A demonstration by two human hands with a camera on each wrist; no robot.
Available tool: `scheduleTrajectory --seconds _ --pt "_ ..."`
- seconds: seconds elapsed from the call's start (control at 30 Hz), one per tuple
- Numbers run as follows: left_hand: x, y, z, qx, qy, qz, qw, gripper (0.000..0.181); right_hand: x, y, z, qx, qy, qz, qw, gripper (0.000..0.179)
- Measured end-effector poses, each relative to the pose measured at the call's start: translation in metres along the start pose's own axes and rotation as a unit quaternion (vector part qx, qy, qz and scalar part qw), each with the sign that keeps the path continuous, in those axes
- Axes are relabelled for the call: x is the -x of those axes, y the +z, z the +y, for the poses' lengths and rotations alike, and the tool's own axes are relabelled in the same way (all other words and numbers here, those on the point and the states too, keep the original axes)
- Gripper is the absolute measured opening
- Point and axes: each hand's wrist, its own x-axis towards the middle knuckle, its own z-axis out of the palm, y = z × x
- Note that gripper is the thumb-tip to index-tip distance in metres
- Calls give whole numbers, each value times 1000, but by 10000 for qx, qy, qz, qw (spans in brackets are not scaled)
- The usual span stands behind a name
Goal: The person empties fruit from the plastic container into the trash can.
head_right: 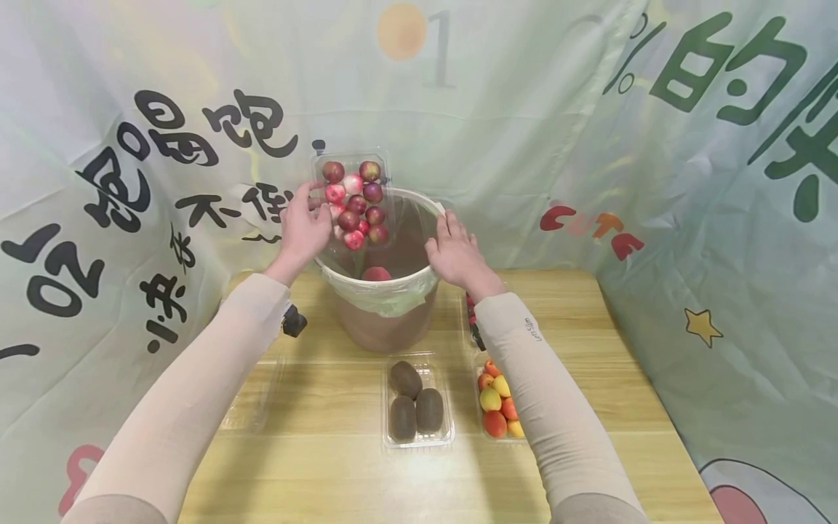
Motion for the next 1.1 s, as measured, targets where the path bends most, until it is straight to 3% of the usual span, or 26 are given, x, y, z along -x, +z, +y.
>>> scheduleTrajectory --seconds 0.5,1.1 --pt "3 -1 0 64 186 265 9995 46 1 0 1 -3 -4 -37 10000 73" --pt "3 -5 -2 42 225 304 9993 44 0 0 -1 27 -6 -22 10000 73"
